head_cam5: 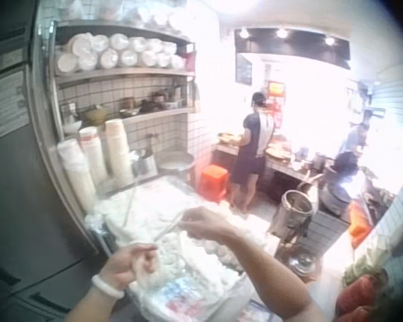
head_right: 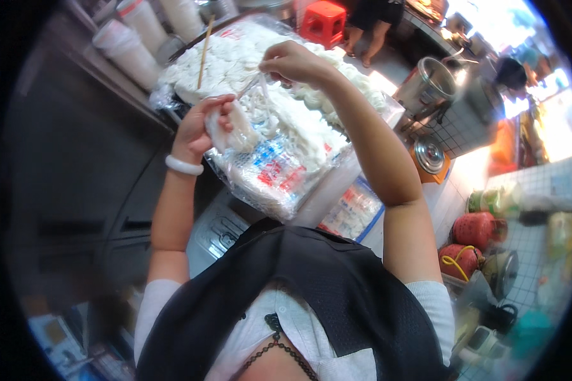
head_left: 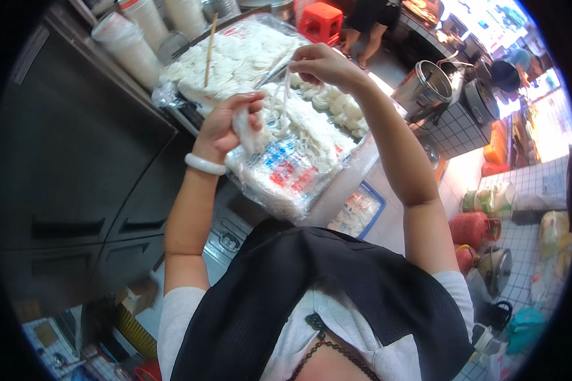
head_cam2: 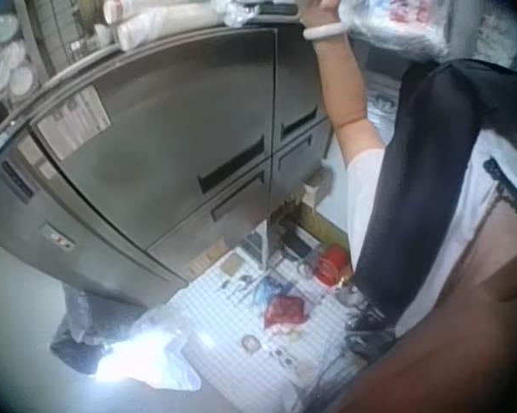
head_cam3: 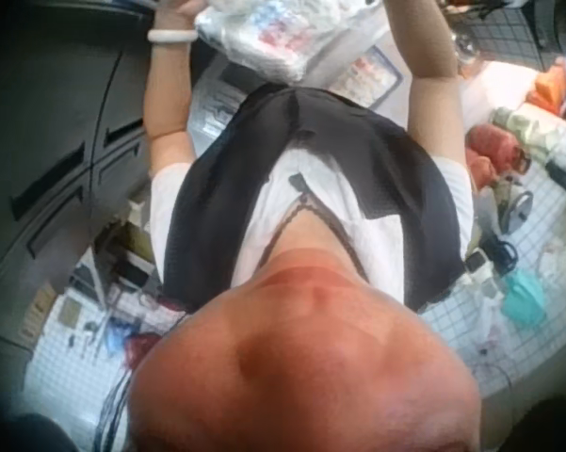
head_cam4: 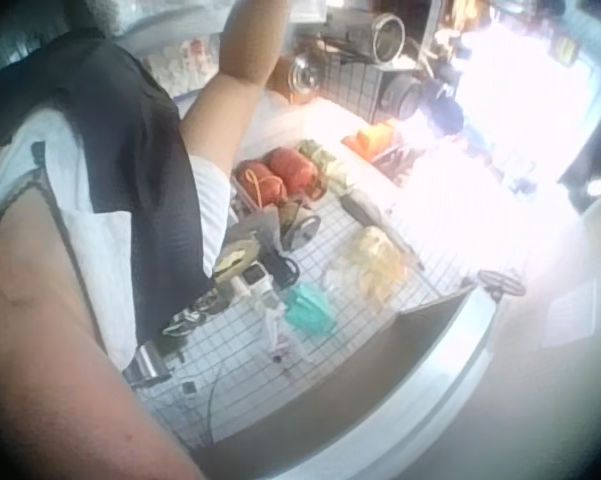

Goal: The person repeatedly picks up portions of white dough, shapes them into balls, and places them into a tray. Later, the person stirs meat in a wok and pours soaked grains from a red bucket into a blue colander.

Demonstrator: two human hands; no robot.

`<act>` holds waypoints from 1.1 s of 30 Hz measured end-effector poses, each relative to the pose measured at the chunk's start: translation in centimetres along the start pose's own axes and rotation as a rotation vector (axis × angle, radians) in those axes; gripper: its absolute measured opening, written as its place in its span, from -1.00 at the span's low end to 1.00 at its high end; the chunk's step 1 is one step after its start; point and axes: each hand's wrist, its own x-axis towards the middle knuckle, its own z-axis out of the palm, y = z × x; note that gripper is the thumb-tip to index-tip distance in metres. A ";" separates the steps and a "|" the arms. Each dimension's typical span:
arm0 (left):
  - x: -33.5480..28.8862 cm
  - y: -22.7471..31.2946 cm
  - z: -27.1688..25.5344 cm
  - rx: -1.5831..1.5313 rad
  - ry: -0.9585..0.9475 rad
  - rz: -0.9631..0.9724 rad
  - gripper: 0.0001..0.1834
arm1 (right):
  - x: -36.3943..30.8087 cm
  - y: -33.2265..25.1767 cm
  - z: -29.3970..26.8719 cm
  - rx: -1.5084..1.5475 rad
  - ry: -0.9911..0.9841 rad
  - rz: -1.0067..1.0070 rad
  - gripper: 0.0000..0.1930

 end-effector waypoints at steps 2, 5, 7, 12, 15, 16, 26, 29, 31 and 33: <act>0.5 -1.4 0.5 0.000 0.090 -0.047 -0.72 | 0.2 0.0 1.2 -0.319 0.118 -0.107 -0.82; 2.1 -4.2 1.3 -0.076 0.060 -0.070 -0.62 | -0.6 -0.1 3.9 -0.522 0.063 -0.182 -0.81; 3.6 -5.0 1.2 -0.222 0.068 0.004 -0.60 | -2.1 -0.5 6.0 -0.843 0.008 -0.280 -0.83; 5.3 -1.7 0.0 -0.244 -0.106 -0.116 -0.72 | -5.3 -1.0 5.8 -0.712 0.330 -0.742 -0.79; 4.7 1.0 1.8 0.001 0.066 0.044 -0.80 | -4.6 0.5 3.2 -0.458 0.600 -0.668 -0.83; 4.4 2.6 2.8 0.045 -0.057 0.072 -0.80 | -3.8 1.4 3.1 -0.279 0.631 -0.550 -0.81; 0.0 9.2 12.9 0.124 -0.164 0.186 -0.74 | 0.5 10.3 9.4 0.109 0.223 -0.223 -0.16; -0.3 10.3 13.8 0.078 -0.140 0.207 -0.70 | 0.6 13.8 10.9 -0.016 0.199 -0.197 -0.35; -0.5 10.7 14.1 0.099 -0.191 0.236 -0.69 | 0.5 15.9 11.8 0.029 0.201 -0.114 -0.52; -0.8 10.9 14.3 0.070 -0.182 0.232 -0.69 | 0.2 17.6 11.9 -0.121 0.136 -0.068 -0.52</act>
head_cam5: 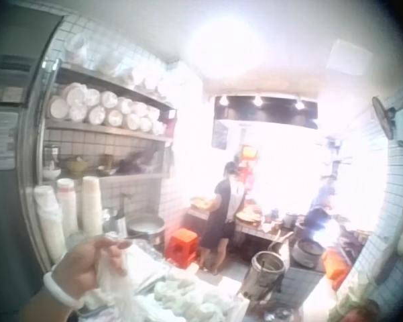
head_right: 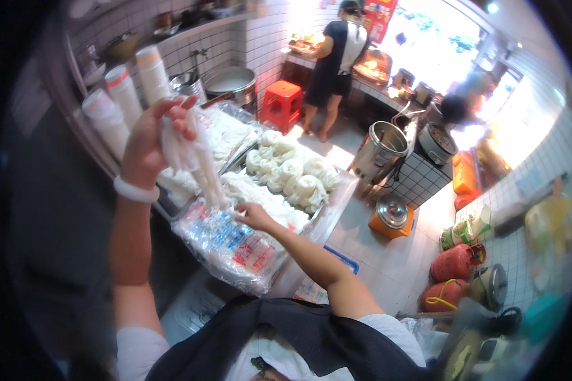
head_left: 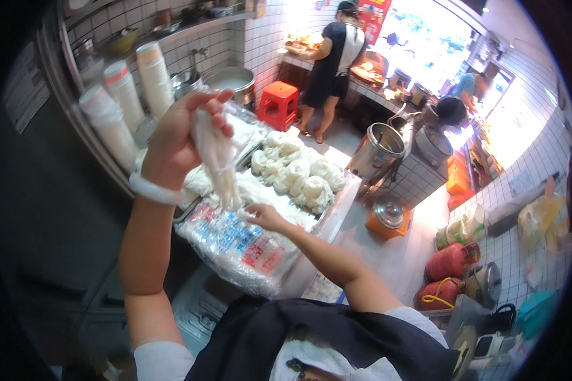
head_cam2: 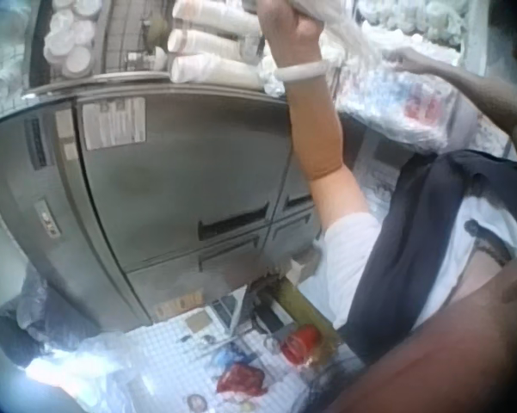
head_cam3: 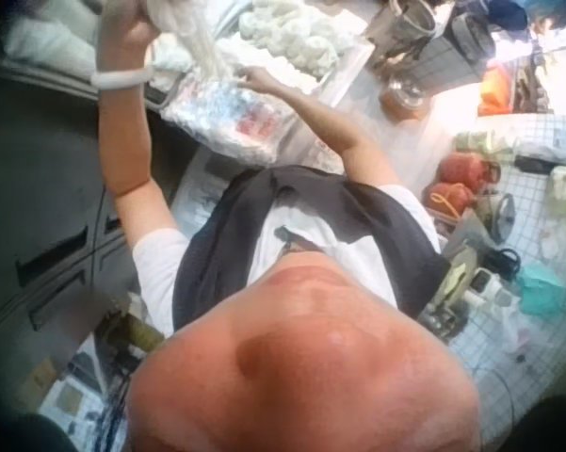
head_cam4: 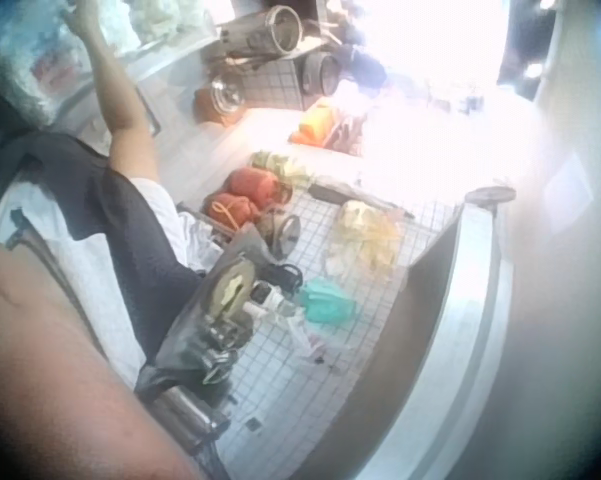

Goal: The person repeatedly picks up portions of white dough, shapes them into balls, and places them into a tray. Later, the person stirs meat in a wok and pours soaked grains from a red bucket into a blue colander.

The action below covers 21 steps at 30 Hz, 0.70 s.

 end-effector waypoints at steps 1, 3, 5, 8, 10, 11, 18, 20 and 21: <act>0.0 0.1 0.2 -0.014 -0.016 -0.003 -0.69 | 0.0 0.6 0.0 -0.055 -0.027 0.012 -0.52; -0.2 0.4 0.6 -0.025 -0.013 -0.005 -0.68 | -0.3 1.6 0.3 -0.048 0.038 0.026 -0.46; -0.2 0.7 1.2 -0.038 -0.053 -0.008 -0.68 | 0.0 2.1 0.8 0.001 0.035 0.119 -0.31; 0.1 1.1 2.4 -0.004 -0.050 0.010 -0.67 | 0.6 2.5 2.0 0.038 0.119 -0.155 -0.49; 0.1 1.1 2.9 0.021 -0.088 0.011 -0.65 | 0.7 2.6 1.7 0.082 -0.060 -0.007 -0.62; 0.1 1.0 3.0 0.030 -0.095 0.015 -0.64 | 0.6 2.5 1.1 -0.035 -0.048 0.035 -0.68; 0.9 -2.2 1.1 -0.013 -0.146 -0.170 -0.55 | -1.4 -4.9 -6.8 1.021 0.461 -0.227 -0.37; 1.4 -4.3 0.4 0.051 -0.113 -0.223 -0.63 | -1.0 -8.4 -6.7 0.710 0.371 -0.464 -0.13; 1.4 -5.6 0.2 0.025 -0.166 -0.256 -0.64 | 0.0 -10.0 -6.3 0.453 0.388 -0.528 -0.08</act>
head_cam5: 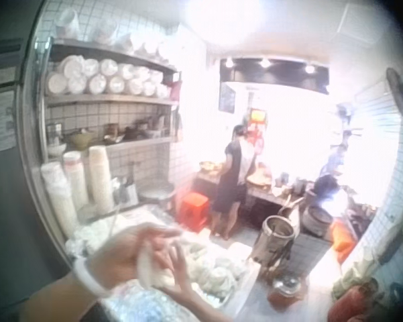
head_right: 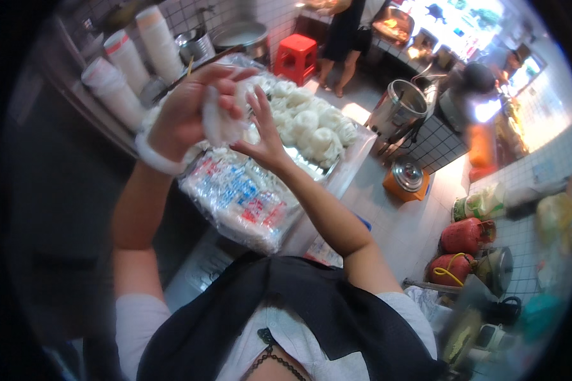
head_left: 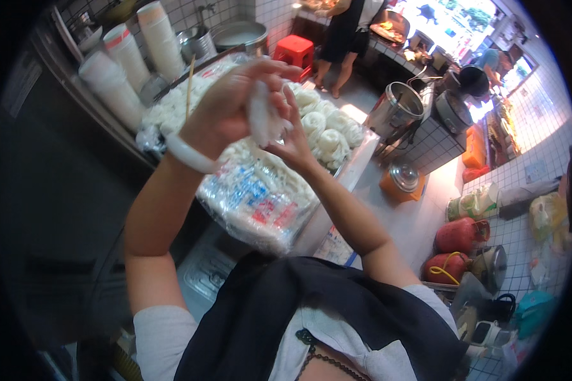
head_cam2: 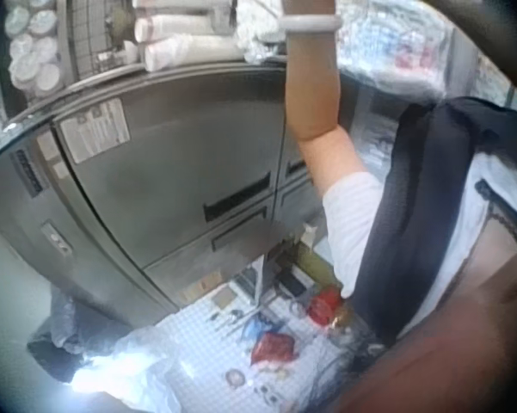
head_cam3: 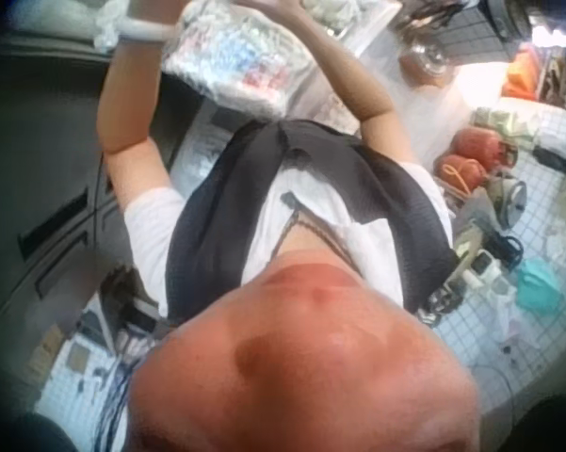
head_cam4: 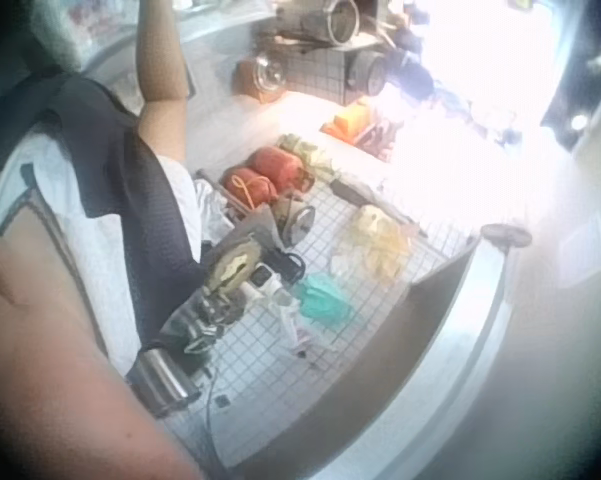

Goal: The person repeatedly picks up portions of white dough, shapes them into balls, and places them into a tray. Later, the person stirs meat in a wok and pours soaked grains from a red bucket into a blue colander.

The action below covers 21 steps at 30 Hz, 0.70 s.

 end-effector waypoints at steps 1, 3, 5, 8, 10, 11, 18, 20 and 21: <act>0.1 -1.4 -0.2 -0.040 0.061 -0.069 -0.65 | 1.5 -0.2 1.1 -0.367 -0.025 -0.043 -0.04; -0.7 -4.0 -0.7 -0.086 0.103 -0.148 -0.67 | 3.9 0.1 2.1 0.288 0.034 -0.027 -0.27; -2.9 -7.0 -0.9 -0.067 0.177 -0.202 -0.67 | 5.1 0.6 0.4 0.444 0.085 0.323 -0.65; -5.6 -8.6 -1.7 0.244 0.198 -0.401 -0.66 | 4.9 2.4 -1.4 0.086 -0.006 0.223 -0.83; -7.0 -7.3 -3.0 0.156 0.060 -0.175 -0.60 | 3.2 3.7 -1.6 -0.304 -0.232 -0.083 -0.77; -7.1 -6.4 -3.9 0.145 0.074 -0.101 -0.56 | 1.4 4.2 -1.2 -0.210 -0.275 0.116 -0.74; -3.9 -3.8 -10.7 0.313 0.158 0.544 -0.52 | -6.5 2.5 0.6 -0.288 -0.262 0.469 -0.75; -3.5 -4.0 -12.4 0.625 0.246 0.461 -0.58 | -6.3 0.3 0.8 -0.415 -0.353 0.354 -0.77; -3.1 -4.5 -13.1 0.807 0.190 0.492 -0.68 | -5.9 -1.1 0.7 -0.495 -0.427 0.340 -0.77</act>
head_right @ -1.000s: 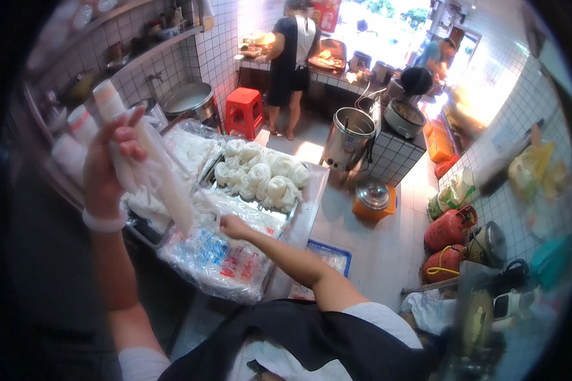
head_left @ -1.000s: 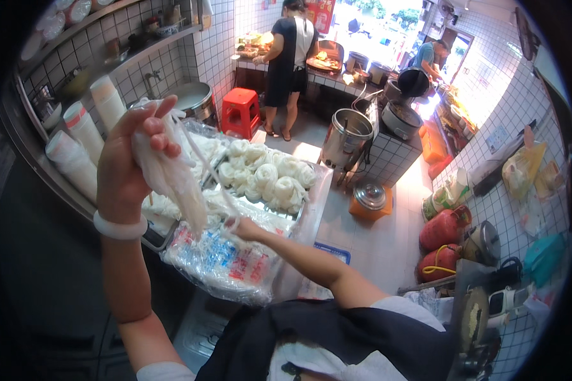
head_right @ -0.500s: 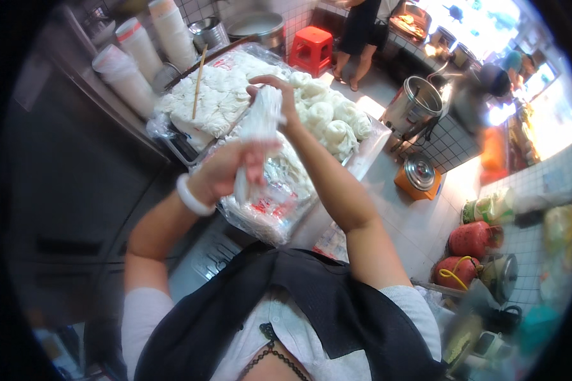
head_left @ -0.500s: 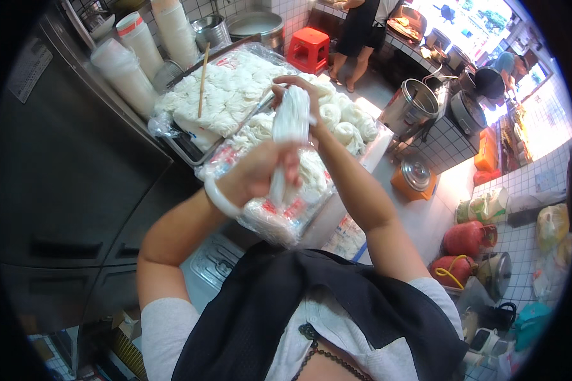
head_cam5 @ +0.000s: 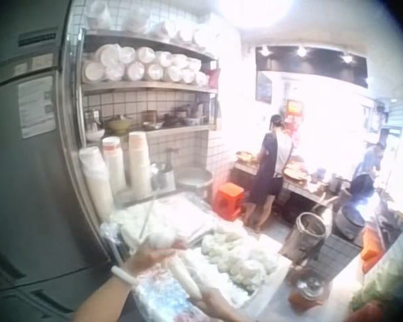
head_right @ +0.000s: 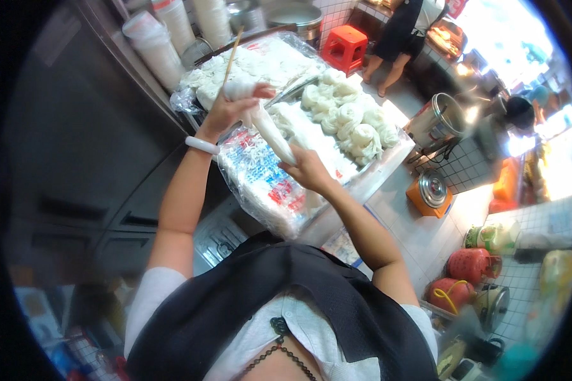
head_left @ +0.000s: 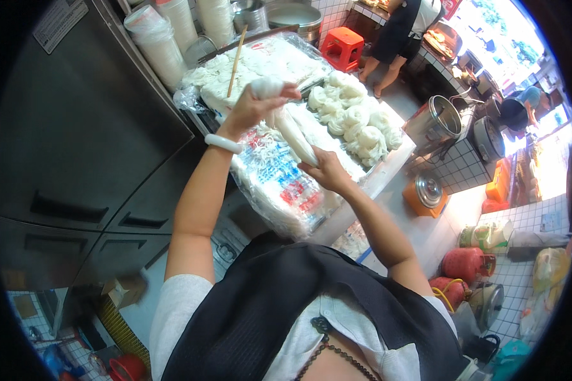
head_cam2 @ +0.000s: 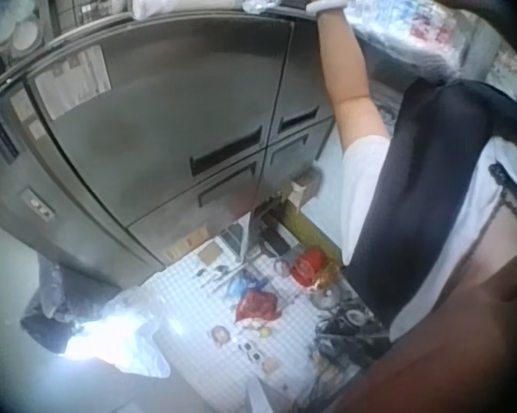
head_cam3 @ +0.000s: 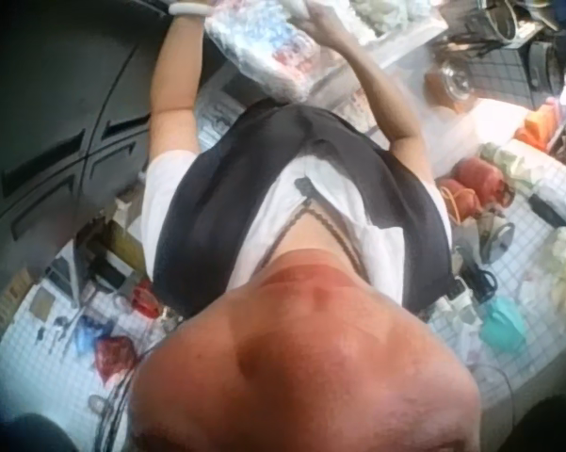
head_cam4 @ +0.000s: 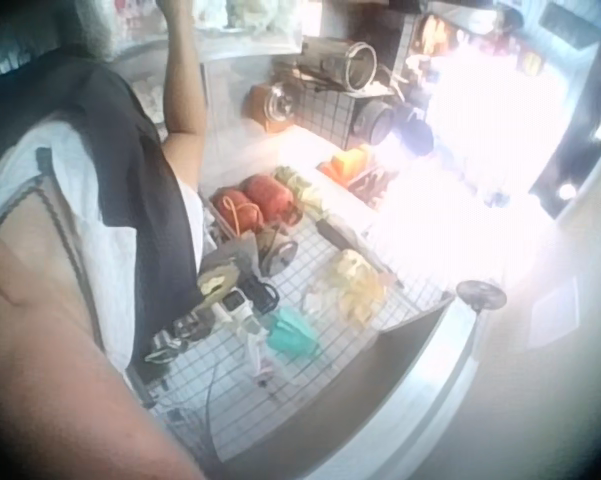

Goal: The person repeatedly picks up portions of white dough, shapes them into balls, and places them into a tray. Later, the person stirs meat in a wok and pours soaked grains from a red bucket into a blue colander.

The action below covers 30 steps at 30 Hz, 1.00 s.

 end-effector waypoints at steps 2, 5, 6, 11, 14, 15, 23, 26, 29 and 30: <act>-0.6 -1.6 0.3 0.204 -0.093 -0.099 -0.72 | -0.3 -2.3 -1.9 -0.233 -0.118 -0.009 -0.76; -1.5 -3.4 1.6 0.544 -0.275 0.017 -0.67 | -0.1 -5.1 -4.9 -0.487 -0.178 -0.133 -0.76; -1.8 -3.7 2.2 0.633 -0.344 -0.093 -0.56 | 0.3 -5.5 -5.8 -0.519 -0.191 -0.151 -0.77; -3.8 -4.8 5.5 0.284 -0.659 -0.503 -0.56 | 4.4 -3.1 -7.0 -0.136 -0.467 -0.159 -0.60; -4.3 -5.6 5.9 -0.202 -0.540 -0.752 -0.56 | 5.4 -0.3 -6.2 0.181 -0.593 0.163 -0.63; -3.9 -5.9 5.5 -0.313 -0.514 -0.729 -0.46 | 5.5 0.4 -6.0 0.306 -0.518 0.151 -0.68; 0.0 -5.1 1.5 -0.696 0.180 -0.466 -0.65 | 1.6 1.6 -3.5 0.106 0.025 0.117 -0.42; 1.2 -2.6 0.4 -0.717 0.030 -0.497 -0.66 | 0.2 3.1 -0.9 0.252 0.002 0.228 -0.23; 2.4 -0.3 0.5 -0.494 -0.129 -0.599 -0.66 | 0.1 5.3 0.9 0.251 0.085 0.202 -0.20; 2.8 0.4 0.7 -0.405 -0.142 -0.603 -0.67 | 0.1 5.9 1.1 0.258 0.077 0.231 -0.19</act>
